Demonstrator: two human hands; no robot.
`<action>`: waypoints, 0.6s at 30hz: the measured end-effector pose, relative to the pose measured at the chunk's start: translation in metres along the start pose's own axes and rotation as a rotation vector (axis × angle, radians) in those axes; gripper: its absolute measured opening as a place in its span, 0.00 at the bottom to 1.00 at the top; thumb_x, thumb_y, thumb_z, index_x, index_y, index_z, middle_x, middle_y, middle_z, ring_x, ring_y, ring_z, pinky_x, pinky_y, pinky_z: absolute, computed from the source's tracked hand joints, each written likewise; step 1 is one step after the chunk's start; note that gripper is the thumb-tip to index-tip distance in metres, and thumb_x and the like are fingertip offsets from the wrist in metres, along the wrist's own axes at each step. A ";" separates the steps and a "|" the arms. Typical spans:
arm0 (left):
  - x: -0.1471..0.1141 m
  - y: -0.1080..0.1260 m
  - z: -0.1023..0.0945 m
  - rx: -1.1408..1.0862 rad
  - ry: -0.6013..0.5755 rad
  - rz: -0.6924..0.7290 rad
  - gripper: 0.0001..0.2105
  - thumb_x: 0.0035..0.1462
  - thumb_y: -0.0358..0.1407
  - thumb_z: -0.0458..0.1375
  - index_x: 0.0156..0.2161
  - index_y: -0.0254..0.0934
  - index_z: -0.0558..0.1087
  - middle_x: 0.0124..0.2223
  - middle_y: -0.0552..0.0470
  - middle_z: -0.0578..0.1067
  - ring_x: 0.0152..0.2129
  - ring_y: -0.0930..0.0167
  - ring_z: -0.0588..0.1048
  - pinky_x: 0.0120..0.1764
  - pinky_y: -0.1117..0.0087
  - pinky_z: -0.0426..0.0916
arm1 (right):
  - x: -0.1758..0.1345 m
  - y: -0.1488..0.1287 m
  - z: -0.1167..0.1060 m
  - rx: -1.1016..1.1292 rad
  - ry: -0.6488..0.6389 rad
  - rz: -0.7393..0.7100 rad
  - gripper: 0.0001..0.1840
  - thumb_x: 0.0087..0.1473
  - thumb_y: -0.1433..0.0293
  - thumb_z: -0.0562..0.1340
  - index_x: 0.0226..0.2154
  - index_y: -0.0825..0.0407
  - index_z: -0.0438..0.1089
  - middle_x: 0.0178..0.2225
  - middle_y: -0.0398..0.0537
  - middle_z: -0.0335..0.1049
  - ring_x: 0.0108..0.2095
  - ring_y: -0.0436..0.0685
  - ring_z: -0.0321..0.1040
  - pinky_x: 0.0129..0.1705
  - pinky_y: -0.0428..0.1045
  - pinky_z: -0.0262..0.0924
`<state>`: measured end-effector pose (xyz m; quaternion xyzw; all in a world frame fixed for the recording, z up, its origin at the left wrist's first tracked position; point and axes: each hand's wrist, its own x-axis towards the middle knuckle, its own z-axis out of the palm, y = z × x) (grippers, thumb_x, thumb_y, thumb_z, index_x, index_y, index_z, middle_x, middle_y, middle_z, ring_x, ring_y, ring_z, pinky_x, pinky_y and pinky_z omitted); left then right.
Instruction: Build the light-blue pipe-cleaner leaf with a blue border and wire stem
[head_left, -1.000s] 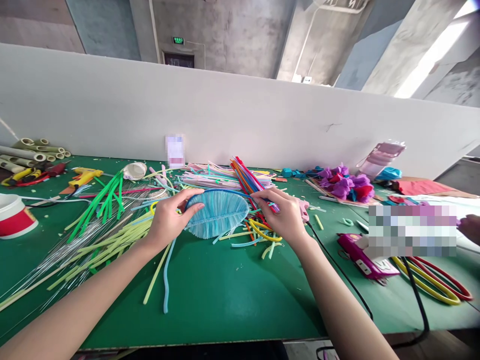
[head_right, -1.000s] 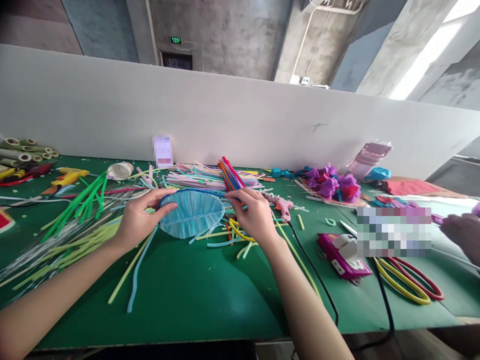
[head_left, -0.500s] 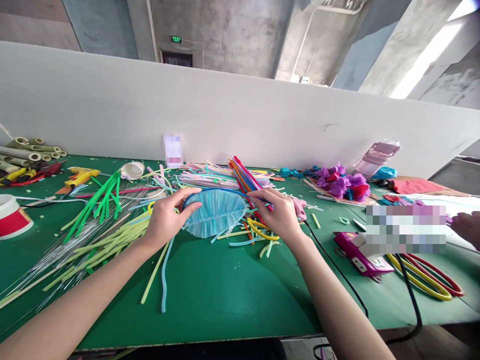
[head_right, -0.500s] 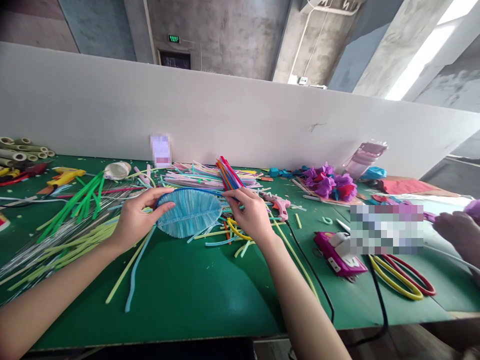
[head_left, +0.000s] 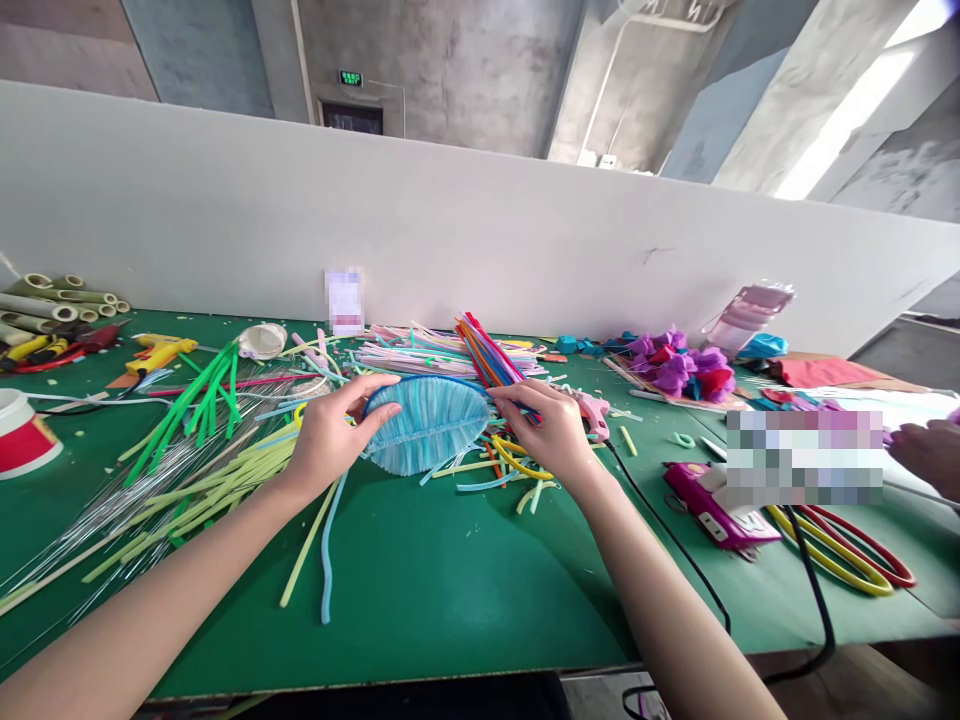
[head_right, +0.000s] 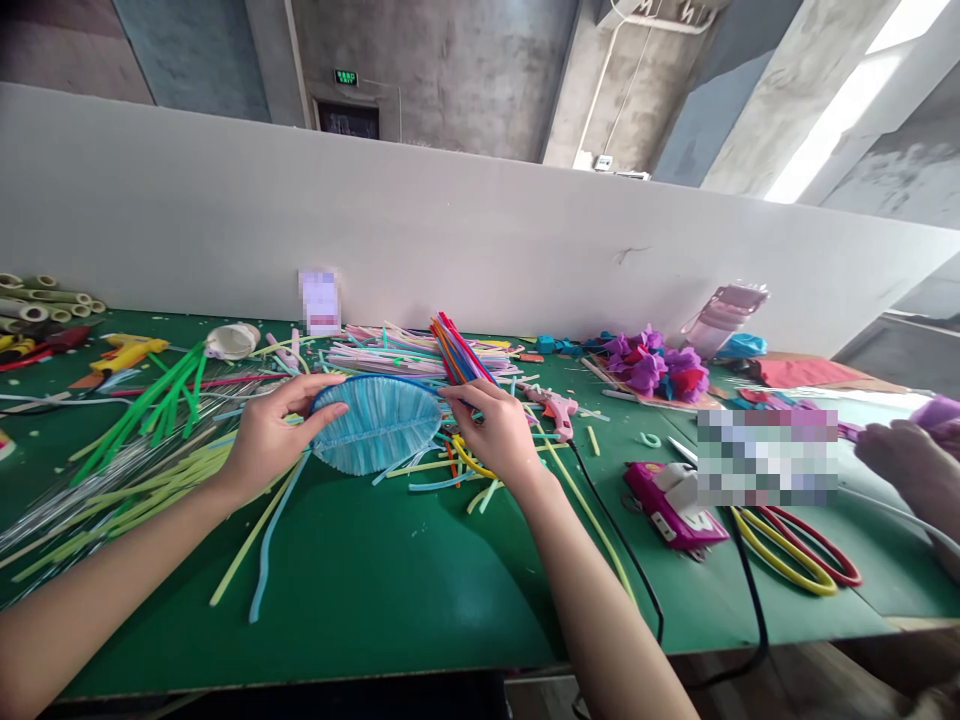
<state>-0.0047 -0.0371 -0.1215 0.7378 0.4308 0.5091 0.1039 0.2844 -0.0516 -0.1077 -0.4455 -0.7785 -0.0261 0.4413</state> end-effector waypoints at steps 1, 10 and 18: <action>0.000 0.000 0.000 0.000 -0.001 -0.002 0.17 0.58 0.48 0.63 0.49 0.40 0.78 0.43 0.48 0.81 0.31 0.69 0.78 0.36 0.71 0.72 | 0.000 0.000 0.000 0.000 -0.003 0.006 0.12 0.63 0.69 0.58 0.42 0.47 0.78 0.38 0.48 0.79 0.34 0.54 0.75 0.36 0.49 0.68; 0.002 -0.004 0.001 -0.009 0.012 -0.046 0.18 0.57 0.48 0.64 0.49 0.41 0.78 0.43 0.48 0.81 0.34 0.67 0.78 0.36 0.70 0.72 | -0.004 0.005 0.003 0.021 0.022 0.110 0.09 0.61 0.66 0.61 0.40 0.47 0.77 0.34 0.44 0.81 0.30 0.54 0.76 0.34 0.48 0.68; 0.003 -0.011 0.001 -0.043 0.013 -0.111 0.20 0.55 0.49 0.64 0.49 0.39 0.78 0.37 0.49 0.79 0.29 0.69 0.76 0.35 0.70 0.71 | -0.004 0.006 0.008 0.029 -0.023 0.099 0.10 0.61 0.68 0.60 0.41 0.48 0.77 0.37 0.45 0.81 0.32 0.54 0.77 0.37 0.49 0.69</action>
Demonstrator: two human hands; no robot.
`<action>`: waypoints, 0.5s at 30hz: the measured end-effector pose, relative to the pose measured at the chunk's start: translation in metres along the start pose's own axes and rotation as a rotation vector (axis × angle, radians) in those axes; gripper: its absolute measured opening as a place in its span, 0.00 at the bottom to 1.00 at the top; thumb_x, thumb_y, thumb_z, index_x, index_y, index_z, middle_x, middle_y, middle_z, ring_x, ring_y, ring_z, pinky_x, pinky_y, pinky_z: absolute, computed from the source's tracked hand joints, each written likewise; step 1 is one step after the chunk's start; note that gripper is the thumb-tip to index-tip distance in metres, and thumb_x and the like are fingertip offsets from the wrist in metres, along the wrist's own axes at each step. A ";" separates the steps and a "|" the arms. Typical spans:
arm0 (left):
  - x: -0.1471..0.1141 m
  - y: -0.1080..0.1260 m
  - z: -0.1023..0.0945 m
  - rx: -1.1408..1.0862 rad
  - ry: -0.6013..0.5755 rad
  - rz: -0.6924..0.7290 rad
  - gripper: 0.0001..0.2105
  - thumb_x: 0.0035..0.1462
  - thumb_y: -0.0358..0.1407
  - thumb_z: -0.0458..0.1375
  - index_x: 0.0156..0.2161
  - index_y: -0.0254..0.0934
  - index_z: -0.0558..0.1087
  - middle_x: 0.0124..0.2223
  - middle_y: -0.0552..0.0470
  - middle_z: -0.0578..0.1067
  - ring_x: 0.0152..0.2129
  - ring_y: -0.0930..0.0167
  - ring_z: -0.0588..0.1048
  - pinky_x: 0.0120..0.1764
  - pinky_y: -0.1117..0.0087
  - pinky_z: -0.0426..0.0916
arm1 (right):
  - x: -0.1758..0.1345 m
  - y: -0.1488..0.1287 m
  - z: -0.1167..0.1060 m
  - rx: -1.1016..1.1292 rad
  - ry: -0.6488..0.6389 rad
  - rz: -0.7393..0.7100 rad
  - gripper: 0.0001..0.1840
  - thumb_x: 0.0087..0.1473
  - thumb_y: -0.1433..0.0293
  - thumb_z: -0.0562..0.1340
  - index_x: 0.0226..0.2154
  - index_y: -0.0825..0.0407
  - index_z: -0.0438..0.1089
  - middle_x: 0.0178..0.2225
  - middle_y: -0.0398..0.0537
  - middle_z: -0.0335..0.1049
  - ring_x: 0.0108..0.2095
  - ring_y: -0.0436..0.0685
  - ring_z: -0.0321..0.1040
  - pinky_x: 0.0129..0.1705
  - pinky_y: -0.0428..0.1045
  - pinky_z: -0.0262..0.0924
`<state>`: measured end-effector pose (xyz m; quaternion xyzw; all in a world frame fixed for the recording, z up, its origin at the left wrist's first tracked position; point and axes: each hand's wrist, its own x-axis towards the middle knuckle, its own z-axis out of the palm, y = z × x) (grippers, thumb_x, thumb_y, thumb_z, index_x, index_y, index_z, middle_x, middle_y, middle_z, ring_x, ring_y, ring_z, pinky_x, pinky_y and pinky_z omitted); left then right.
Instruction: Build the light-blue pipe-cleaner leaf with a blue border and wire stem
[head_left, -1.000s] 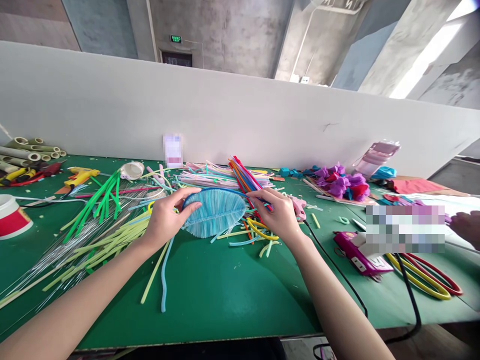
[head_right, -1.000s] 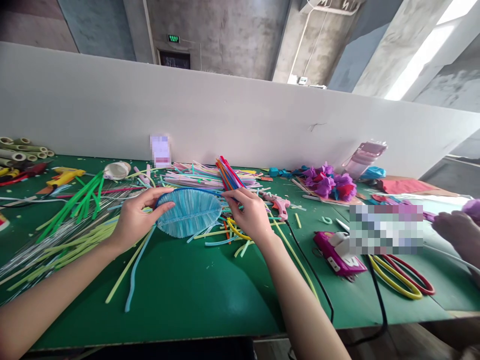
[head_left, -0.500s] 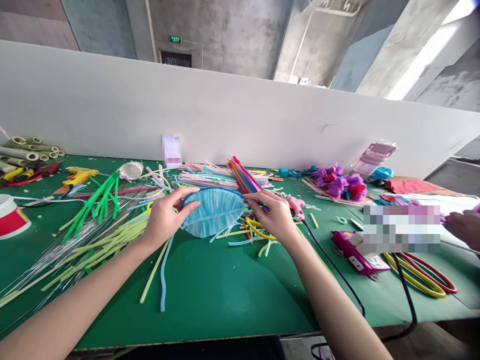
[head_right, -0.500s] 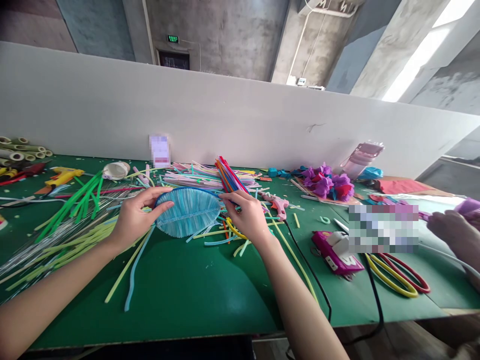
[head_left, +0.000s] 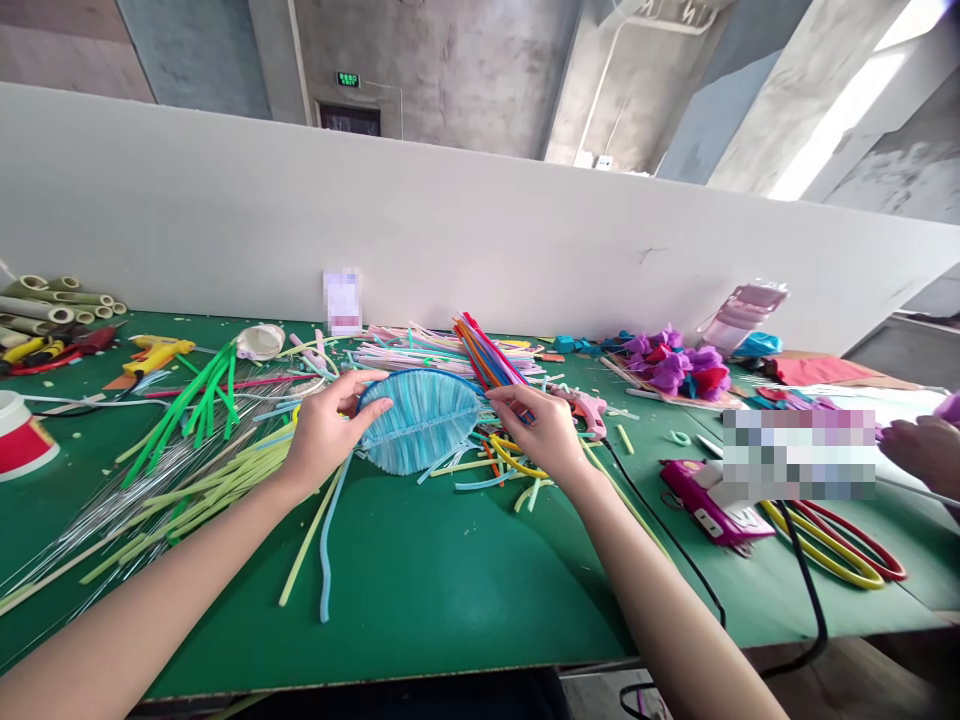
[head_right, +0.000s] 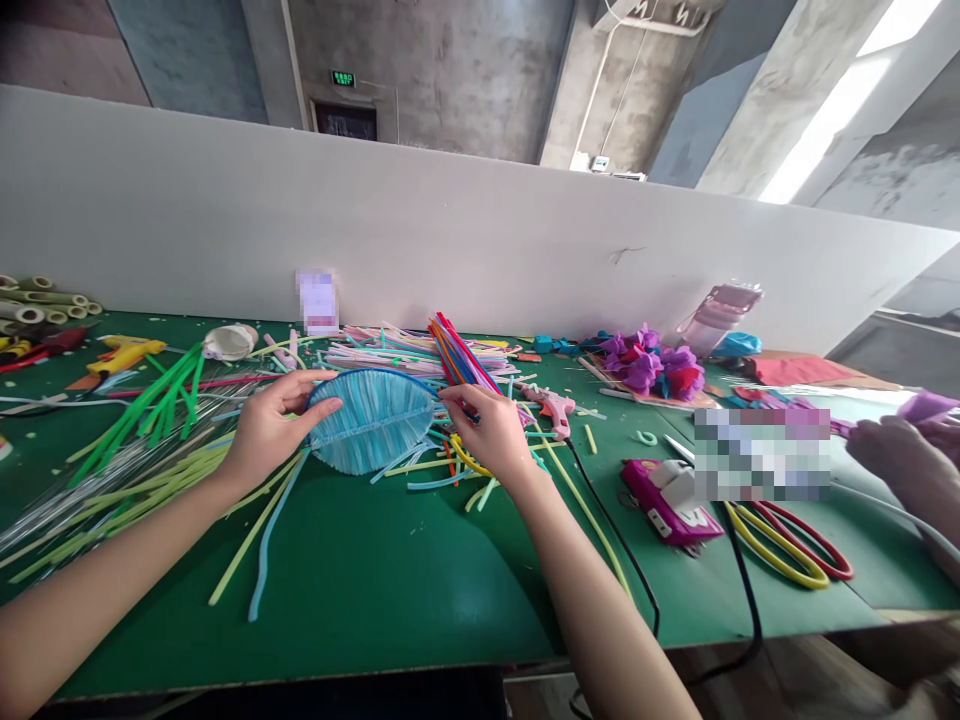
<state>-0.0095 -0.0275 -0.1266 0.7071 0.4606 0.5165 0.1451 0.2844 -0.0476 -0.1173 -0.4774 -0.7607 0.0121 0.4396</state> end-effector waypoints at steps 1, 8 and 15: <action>0.000 0.000 0.000 0.003 0.002 0.003 0.20 0.55 0.49 0.64 0.49 0.39 0.78 0.37 0.49 0.79 0.29 0.69 0.76 0.35 0.70 0.71 | 0.000 0.001 0.000 0.003 -0.001 0.002 0.10 0.61 0.68 0.60 0.41 0.48 0.77 0.37 0.46 0.81 0.33 0.54 0.77 0.37 0.49 0.69; 0.000 -0.003 0.001 0.010 0.006 -0.005 0.21 0.55 0.49 0.64 0.50 0.39 0.78 0.37 0.49 0.79 0.28 0.69 0.76 0.35 0.70 0.71 | -0.001 0.003 0.002 0.021 -0.022 -0.008 0.10 0.61 0.68 0.60 0.41 0.48 0.77 0.40 0.46 0.82 0.37 0.56 0.78 0.40 0.50 0.70; 0.001 -0.002 0.000 0.003 0.008 -0.003 0.20 0.55 0.48 0.64 0.49 0.40 0.78 0.35 0.50 0.79 0.28 0.69 0.76 0.36 0.70 0.71 | -0.001 0.000 0.002 0.030 -0.057 0.004 0.10 0.61 0.68 0.60 0.41 0.48 0.77 0.40 0.46 0.81 0.31 0.54 0.77 0.37 0.50 0.71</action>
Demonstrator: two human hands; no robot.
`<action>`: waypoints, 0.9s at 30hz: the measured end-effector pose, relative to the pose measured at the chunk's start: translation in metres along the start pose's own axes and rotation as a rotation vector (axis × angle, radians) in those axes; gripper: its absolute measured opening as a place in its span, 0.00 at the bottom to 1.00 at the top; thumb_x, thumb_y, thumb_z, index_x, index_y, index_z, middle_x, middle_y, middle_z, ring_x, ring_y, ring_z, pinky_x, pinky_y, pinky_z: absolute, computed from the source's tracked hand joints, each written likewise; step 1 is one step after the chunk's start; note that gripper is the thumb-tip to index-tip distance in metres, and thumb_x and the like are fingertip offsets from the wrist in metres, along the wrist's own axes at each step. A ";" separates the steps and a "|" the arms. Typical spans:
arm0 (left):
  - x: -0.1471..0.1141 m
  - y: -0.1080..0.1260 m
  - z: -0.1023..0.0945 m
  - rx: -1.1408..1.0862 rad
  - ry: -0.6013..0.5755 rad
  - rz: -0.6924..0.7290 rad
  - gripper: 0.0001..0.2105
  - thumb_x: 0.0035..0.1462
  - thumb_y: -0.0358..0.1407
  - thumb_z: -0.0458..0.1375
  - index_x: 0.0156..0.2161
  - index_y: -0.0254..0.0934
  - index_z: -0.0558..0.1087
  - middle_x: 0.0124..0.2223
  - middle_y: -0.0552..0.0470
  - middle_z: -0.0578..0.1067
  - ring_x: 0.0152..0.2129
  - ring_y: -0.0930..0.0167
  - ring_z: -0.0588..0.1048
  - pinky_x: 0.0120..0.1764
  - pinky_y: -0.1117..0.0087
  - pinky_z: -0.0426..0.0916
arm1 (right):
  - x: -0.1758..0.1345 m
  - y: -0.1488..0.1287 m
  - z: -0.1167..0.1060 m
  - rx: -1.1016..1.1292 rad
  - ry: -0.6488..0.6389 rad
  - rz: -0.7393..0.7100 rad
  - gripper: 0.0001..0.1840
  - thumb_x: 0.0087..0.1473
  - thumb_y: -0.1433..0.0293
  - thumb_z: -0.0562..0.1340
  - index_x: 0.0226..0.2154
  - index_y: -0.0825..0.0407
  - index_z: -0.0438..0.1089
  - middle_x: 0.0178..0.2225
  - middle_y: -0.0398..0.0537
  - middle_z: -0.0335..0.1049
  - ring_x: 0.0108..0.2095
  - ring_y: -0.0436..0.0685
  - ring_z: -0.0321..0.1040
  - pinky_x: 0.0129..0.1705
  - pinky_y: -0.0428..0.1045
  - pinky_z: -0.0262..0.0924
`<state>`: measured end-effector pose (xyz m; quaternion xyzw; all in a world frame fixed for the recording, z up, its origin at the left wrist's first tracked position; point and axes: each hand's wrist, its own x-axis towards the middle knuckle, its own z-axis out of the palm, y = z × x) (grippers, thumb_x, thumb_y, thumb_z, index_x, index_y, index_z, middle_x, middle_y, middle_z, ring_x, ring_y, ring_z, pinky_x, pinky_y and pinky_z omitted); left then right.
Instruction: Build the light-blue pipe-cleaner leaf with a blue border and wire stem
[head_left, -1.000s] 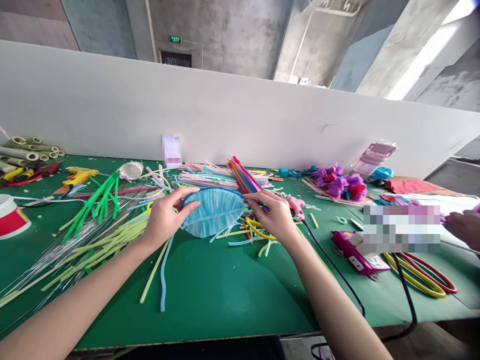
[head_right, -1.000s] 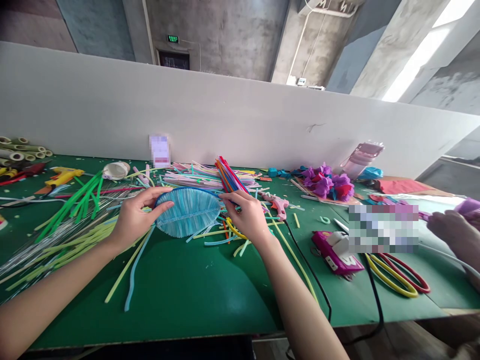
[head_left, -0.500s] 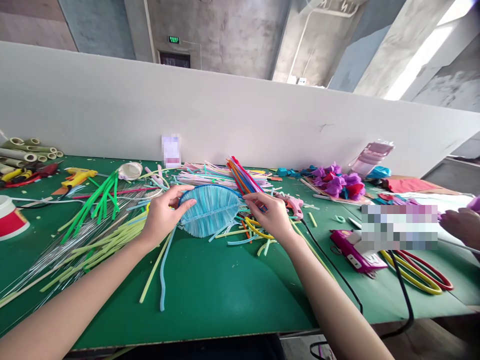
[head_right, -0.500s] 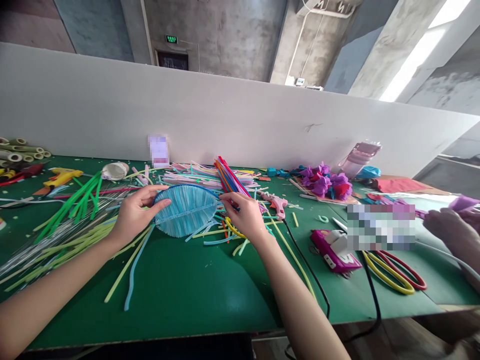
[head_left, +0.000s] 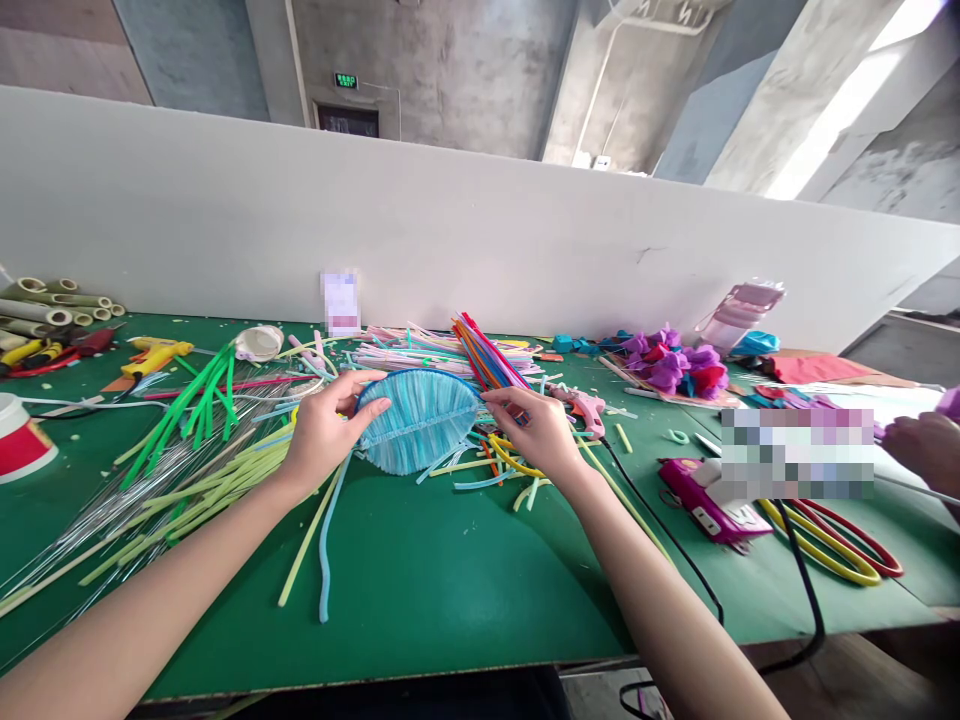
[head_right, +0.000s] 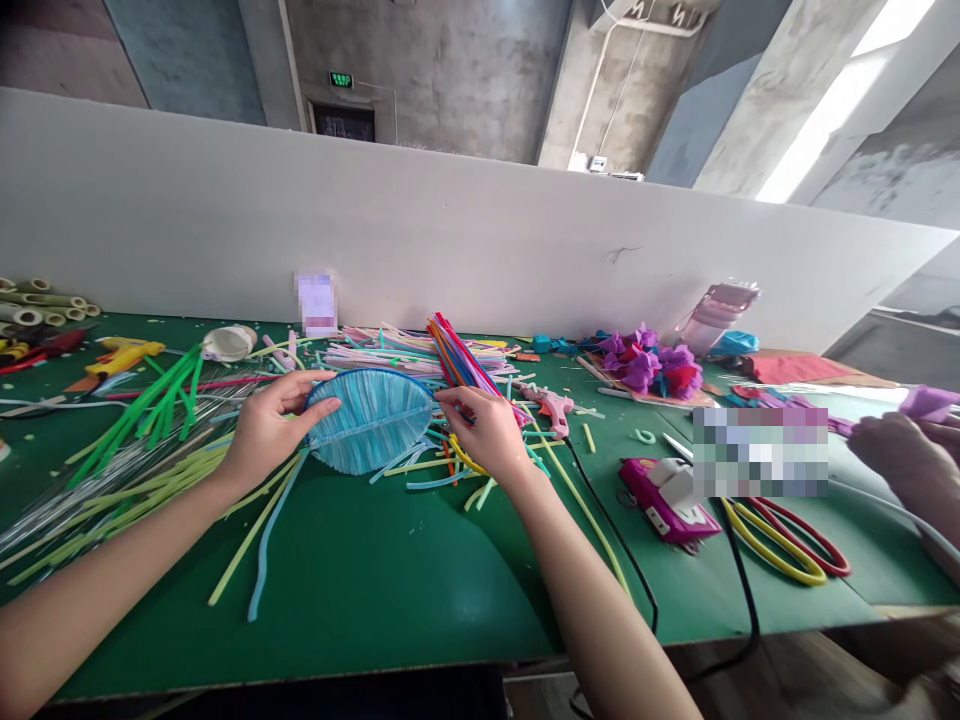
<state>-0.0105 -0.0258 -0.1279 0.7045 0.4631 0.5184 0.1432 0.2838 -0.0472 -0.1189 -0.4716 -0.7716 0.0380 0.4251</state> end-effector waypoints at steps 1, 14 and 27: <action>0.000 0.000 0.000 -0.002 -0.003 -0.006 0.20 0.55 0.48 0.64 0.50 0.40 0.78 0.35 0.50 0.79 0.28 0.69 0.76 0.36 0.70 0.70 | 0.000 0.000 0.000 0.004 -0.005 0.003 0.10 0.61 0.68 0.60 0.41 0.48 0.77 0.40 0.46 0.81 0.30 0.54 0.77 0.37 0.50 0.70; 0.000 0.000 0.000 -0.006 -0.002 -0.002 0.21 0.55 0.49 0.64 0.49 0.39 0.78 0.39 0.48 0.80 0.30 0.68 0.77 0.36 0.69 0.71 | -0.001 0.002 0.001 0.017 -0.025 0.005 0.09 0.60 0.68 0.61 0.40 0.48 0.76 0.39 0.46 0.81 0.31 0.54 0.76 0.37 0.49 0.70; -0.001 0.000 0.001 -0.006 -0.010 -0.002 0.20 0.55 0.49 0.65 0.49 0.40 0.78 0.36 0.51 0.79 0.27 0.70 0.73 0.35 0.71 0.69 | -0.001 0.006 0.005 -0.003 -0.018 0.059 0.06 0.58 0.69 0.62 0.38 0.47 0.75 0.36 0.43 0.81 0.31 0.54 0.77 0.35 0.49 0.69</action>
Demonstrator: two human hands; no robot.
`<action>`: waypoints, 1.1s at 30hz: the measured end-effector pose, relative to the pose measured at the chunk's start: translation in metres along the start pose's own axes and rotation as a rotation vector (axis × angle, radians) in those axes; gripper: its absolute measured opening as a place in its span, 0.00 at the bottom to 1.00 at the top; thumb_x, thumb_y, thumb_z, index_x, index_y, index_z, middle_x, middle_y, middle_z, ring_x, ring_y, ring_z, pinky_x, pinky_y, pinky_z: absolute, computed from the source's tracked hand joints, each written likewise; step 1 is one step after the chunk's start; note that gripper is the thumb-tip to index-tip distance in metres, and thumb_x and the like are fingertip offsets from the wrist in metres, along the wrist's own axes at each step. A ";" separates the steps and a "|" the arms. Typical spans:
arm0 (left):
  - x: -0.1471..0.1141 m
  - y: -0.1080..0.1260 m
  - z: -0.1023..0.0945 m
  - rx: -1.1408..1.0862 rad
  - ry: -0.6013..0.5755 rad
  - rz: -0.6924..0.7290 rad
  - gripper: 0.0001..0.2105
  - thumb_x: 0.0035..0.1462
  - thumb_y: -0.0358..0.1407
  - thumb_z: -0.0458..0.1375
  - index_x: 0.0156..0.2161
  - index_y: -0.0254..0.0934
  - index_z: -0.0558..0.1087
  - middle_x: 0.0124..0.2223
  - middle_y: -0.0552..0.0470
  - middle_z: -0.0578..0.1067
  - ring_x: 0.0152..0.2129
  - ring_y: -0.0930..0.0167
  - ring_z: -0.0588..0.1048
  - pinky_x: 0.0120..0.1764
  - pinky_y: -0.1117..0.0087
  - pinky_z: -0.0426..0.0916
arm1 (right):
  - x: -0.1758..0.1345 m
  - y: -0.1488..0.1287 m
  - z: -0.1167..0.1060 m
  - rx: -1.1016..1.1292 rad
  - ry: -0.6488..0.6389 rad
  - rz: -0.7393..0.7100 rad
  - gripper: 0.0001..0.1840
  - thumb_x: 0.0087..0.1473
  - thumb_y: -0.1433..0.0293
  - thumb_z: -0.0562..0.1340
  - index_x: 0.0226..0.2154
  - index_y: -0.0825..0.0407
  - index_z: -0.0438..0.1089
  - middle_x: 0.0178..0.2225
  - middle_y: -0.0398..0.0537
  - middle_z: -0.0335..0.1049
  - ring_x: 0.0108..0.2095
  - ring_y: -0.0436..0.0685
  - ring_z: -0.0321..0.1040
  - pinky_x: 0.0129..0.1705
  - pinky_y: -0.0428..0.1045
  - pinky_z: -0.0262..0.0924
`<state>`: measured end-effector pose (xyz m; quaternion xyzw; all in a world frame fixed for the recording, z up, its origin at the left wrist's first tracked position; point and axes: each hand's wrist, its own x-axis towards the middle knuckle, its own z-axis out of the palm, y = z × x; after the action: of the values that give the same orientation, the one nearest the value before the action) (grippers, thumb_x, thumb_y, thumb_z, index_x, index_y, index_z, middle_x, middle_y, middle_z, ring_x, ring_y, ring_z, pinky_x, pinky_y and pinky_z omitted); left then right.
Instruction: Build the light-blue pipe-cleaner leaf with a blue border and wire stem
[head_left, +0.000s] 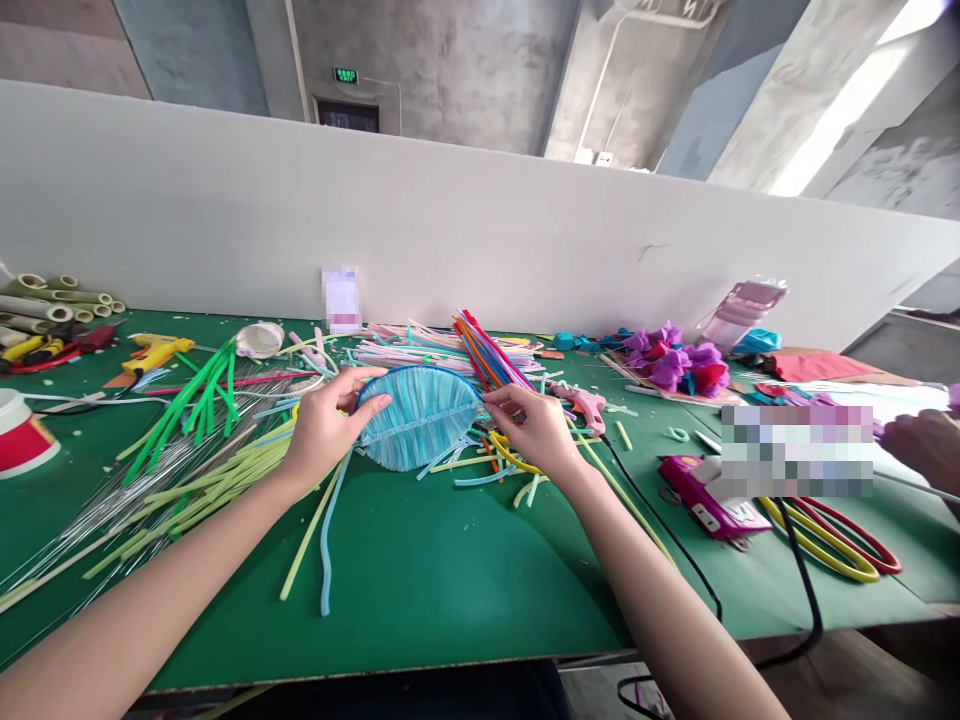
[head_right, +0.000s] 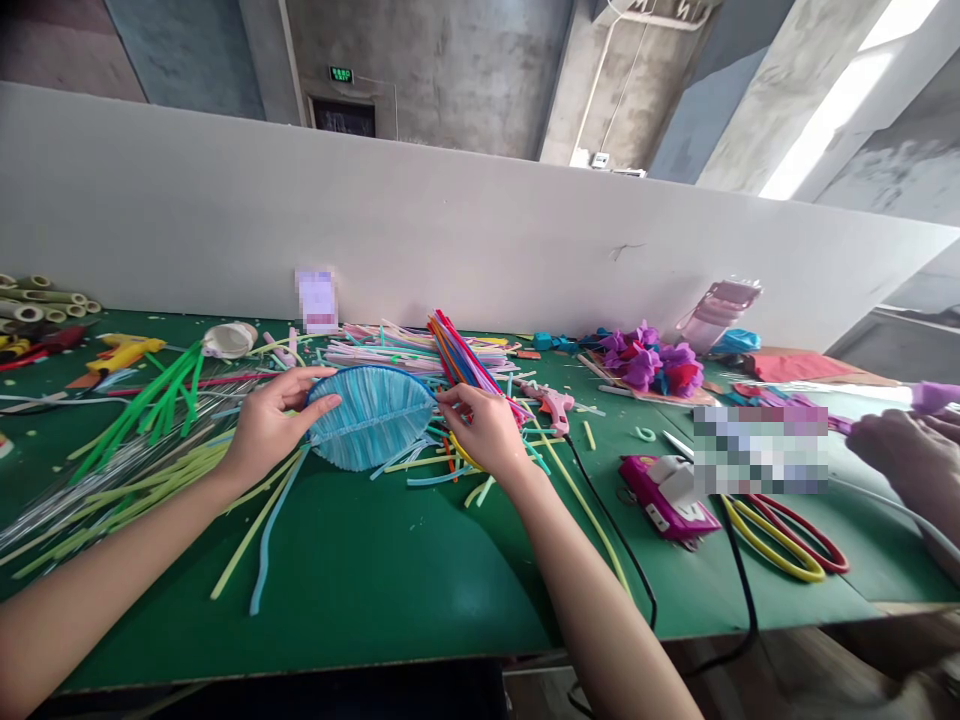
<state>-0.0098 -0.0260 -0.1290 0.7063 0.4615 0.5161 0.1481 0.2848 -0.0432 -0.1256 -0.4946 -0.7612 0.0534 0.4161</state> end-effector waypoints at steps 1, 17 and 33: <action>0.000 0.000 0.000 0.000 0.003 0.001 0.20 0.55 0.49 0.65 0.49 0.40 0.78 0.36 0.51 0.79 0.27 0.70 0.73 0.35 0.70 0.69 | 0.000 0.000 0.000 0.000 0.002 -0.003 0.05 0.58 0.69 0.63 0.37 0.47 0.75 0.36 0.43 0.81 0.31 0.54 0.77 0.35 0.49 0.69; 0.000 -0.001 0.001 -0.028 0.007 0.033 0.22 0.56 0.47 0.64 0.53 0.41 0.78 0.43 0.49 0.81 0.27 0.70 0.75 0.36 0.68 0.71 | -0.001 -0.004 0.001 0.019 -0.023 0.009 0.05 0.57 0.69 0.63 0.37 0.47 0.74 0.36 0.43 0.82 0.31 0.55 0.78 0.35 0.49 0.69; 0.000 0.000 0.000 0.004 0.003 0.028 0.21 0.57 0.48 0.63 0.53 0.41 0.78 0.41 0.50 0.82 0.22 0.73 0.72 0.32 0.70 0.69 | -0.001 -0.006 0.001 0.039 -0.016 0.004 0.03 0.57 0.68 0.64 0.35 0.48 0.74 0.34 0.43 0.81 0.30 0.53 0.77 0.35 0.48 0.69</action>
<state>-0.0100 -0.0259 -0.1289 0.7122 0.4530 0.5180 0.1388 0.2799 -0.0471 -0.1239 -0.4872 -0.7625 0.0732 0.4194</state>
